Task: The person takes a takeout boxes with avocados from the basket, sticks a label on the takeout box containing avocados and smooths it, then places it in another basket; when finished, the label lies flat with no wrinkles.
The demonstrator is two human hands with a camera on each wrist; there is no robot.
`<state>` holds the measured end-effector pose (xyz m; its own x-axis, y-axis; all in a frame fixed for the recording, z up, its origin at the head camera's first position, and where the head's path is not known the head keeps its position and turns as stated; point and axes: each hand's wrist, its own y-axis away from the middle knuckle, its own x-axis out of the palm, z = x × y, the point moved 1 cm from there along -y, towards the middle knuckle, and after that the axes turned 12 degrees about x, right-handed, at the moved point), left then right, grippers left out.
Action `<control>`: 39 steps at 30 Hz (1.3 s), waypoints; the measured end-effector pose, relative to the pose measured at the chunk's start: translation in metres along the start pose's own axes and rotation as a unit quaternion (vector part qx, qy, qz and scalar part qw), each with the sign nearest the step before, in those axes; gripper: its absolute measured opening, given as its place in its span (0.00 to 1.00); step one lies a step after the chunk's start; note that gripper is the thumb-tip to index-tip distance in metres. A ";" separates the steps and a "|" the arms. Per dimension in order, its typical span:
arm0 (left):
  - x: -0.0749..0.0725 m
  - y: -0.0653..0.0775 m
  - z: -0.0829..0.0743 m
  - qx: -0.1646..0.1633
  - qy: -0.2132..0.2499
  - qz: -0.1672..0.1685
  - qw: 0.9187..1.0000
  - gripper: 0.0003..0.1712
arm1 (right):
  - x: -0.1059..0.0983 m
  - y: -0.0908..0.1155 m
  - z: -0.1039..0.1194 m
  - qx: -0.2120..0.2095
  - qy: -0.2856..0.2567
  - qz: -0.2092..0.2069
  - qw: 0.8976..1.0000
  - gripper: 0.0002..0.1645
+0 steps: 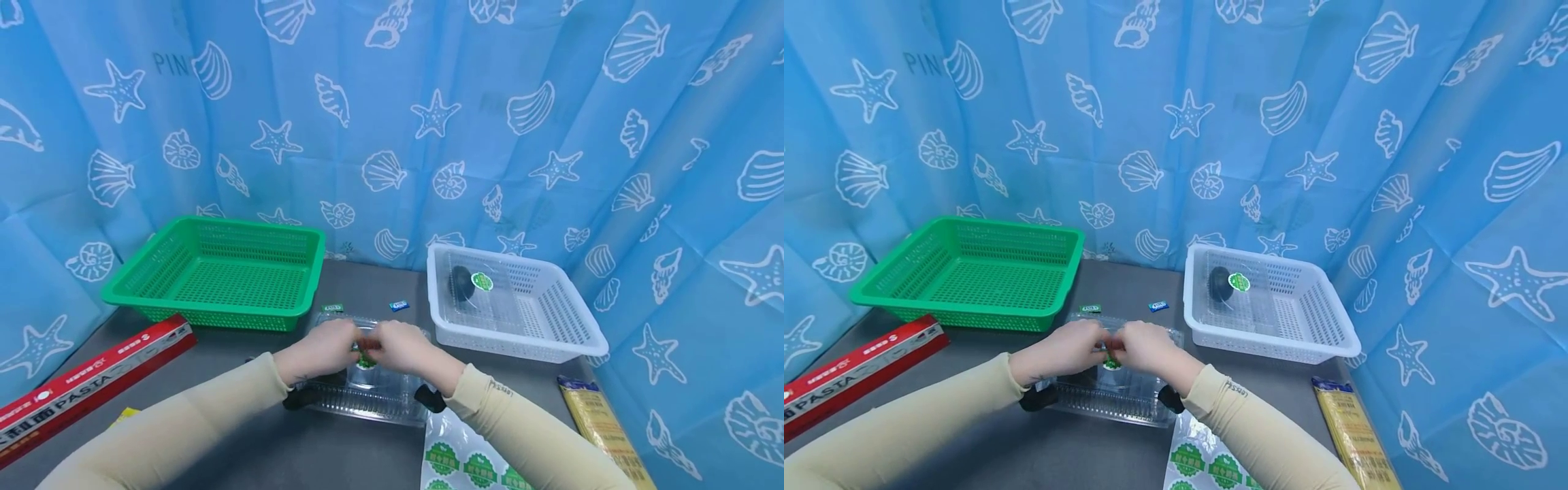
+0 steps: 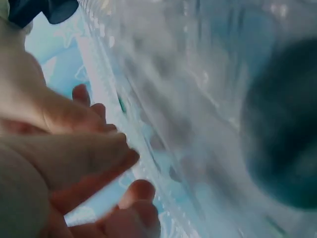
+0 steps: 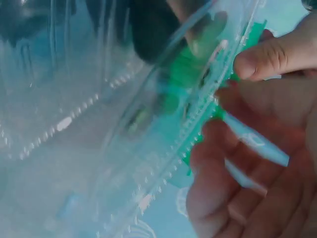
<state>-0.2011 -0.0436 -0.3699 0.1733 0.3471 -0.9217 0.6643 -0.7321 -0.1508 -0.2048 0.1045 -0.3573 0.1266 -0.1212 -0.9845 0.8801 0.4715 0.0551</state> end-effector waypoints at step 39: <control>0.055 0.104 0.010 -0.254 0.379 -0.229 0.860 0.26 | 0.056 0.070 -0.067 0.339 -0.557 -0.001 0.759 0.38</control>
<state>-0.1297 -0.1064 -0.4398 0.1053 0.9540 -0.2807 0.9877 -0.1331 -0.0817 -0.1667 0.1889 -0.4192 0.1019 -0.9617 -0.2545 0.8660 -0.0401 0.4984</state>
